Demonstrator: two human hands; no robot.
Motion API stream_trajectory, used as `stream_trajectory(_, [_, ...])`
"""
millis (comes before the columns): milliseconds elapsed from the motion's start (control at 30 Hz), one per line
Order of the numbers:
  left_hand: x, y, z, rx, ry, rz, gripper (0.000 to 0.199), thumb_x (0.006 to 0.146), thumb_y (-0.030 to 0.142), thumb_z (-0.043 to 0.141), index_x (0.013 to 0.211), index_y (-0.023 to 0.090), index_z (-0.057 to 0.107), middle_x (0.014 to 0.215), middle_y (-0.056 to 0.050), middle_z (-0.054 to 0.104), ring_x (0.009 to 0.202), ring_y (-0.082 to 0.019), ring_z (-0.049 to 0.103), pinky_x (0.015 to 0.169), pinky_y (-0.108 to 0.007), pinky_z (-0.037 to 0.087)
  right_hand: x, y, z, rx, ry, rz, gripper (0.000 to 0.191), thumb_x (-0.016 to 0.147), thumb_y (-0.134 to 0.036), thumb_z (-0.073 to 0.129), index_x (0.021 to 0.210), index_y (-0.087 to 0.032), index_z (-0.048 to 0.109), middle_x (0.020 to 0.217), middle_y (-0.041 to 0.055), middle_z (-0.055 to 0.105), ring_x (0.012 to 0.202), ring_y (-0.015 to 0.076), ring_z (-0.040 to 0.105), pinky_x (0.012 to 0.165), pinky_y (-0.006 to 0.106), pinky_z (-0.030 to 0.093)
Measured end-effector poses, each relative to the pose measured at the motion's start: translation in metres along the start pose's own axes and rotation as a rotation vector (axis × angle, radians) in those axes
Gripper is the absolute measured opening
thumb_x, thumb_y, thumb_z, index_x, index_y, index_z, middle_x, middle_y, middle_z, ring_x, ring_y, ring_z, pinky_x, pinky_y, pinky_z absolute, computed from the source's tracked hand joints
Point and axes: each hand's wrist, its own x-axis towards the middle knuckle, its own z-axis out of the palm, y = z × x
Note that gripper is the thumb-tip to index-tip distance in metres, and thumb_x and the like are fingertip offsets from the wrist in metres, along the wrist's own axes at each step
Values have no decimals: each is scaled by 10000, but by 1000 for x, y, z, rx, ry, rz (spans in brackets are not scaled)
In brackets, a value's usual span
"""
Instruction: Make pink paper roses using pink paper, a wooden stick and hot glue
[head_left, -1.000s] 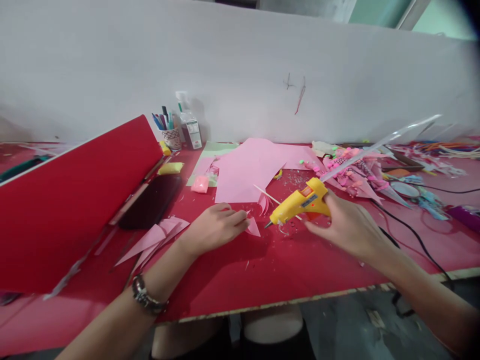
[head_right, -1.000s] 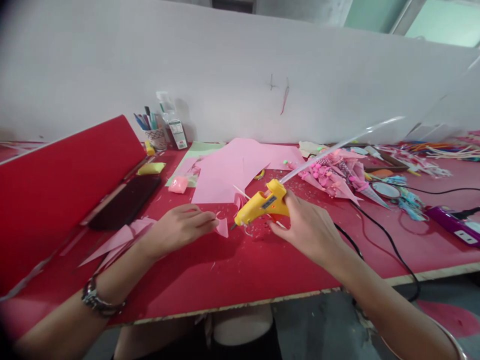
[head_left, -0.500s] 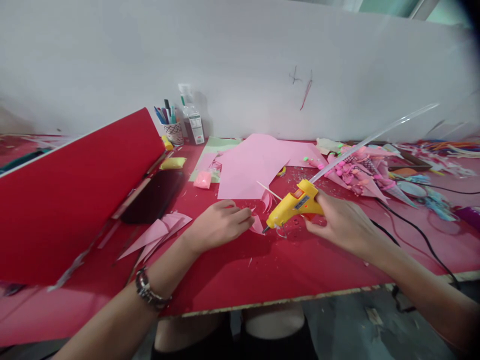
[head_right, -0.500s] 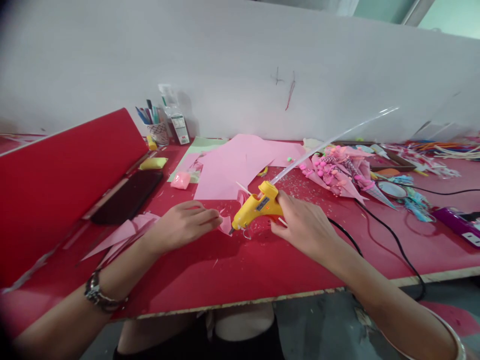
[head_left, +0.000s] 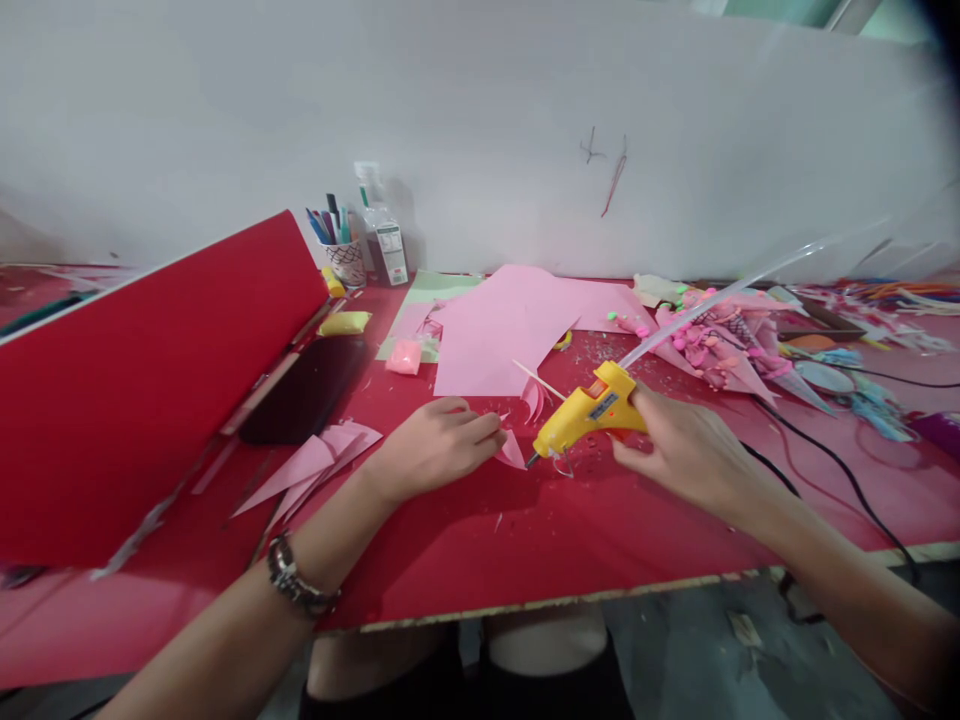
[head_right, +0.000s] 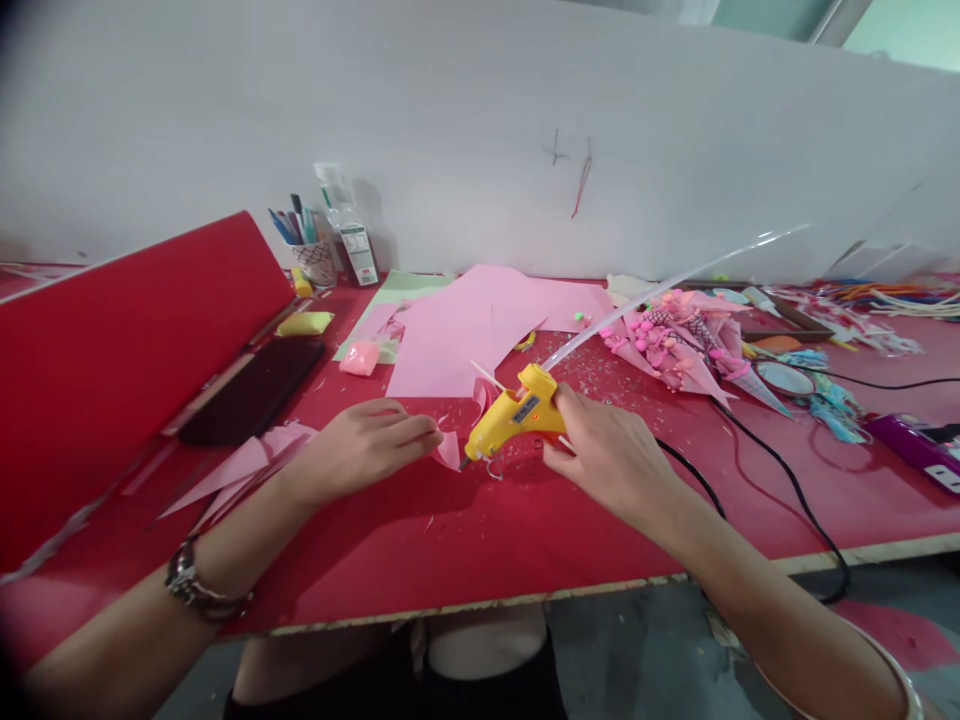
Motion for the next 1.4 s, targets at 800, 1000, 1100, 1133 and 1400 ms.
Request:
stream_trajectory(800, [0, -1, 2, 0, -6, 6, 271, 869, 116, 316, 817, 161, 578, 762, -3, 607, 600, -99, 538, 597, -250, 439, 1, 0, -1, 2, 7, -21, 167, 732, -318, 468, 810, -172, 443, 572, 3, 517, 485, 147, 512, 425, 228, 243])
stream_trajectory(1000, [-1, -1, 2, 5, -8, 6, 252, 866, 122, 326, 823, 160, 571, 771, -4, 606, 598, -104, 540, 591, -257, 437, 2, 0, 0, -1, 3, -26, 162, 743, -308, 459, 823, -168, 445, 569, -2, 513, 480, 139, 506, 430, 227, 242])
stream_trajectory(1100, [-1, -1, 2, 5, -8, 9, 242, 860, 111, 332, 820, 156, 566, 779, -5, 606, 599, -103, 542, 588, -256, 435, 3, 1, 1, -7, 5, -26, 165, 740, -306, 462, 826, -166, 444, 583, 0, 520, 494, 142, 515, 430, 224, 239])
stream_trajectory(1133, [-1, -1, 2, 6, -8, 10, 237, 859, 109, 335, 824, 155, 565, 784, -4, 607, 601, -104, 543, 588, -257, 436, 3, 1, 2, -10, 4, -25, 167, 738, -306, 466, 826, -165, 444, 583, -1, 519, 493, 142, 514, 430, 223, 237])
stream_trajectory(1400, [0, -1, 2, 14, -18, 23, 224, 854, 109, 339, 835, 154, 558, 804, -2, 609, 597, -109, 543, 583, -263, 439, 5, 2, 3, -36, 6, -42, 171, 742, -307, 472, 827, -162, 441, 576, 0, 516, 478, 140, 500, 431, 227, 228])
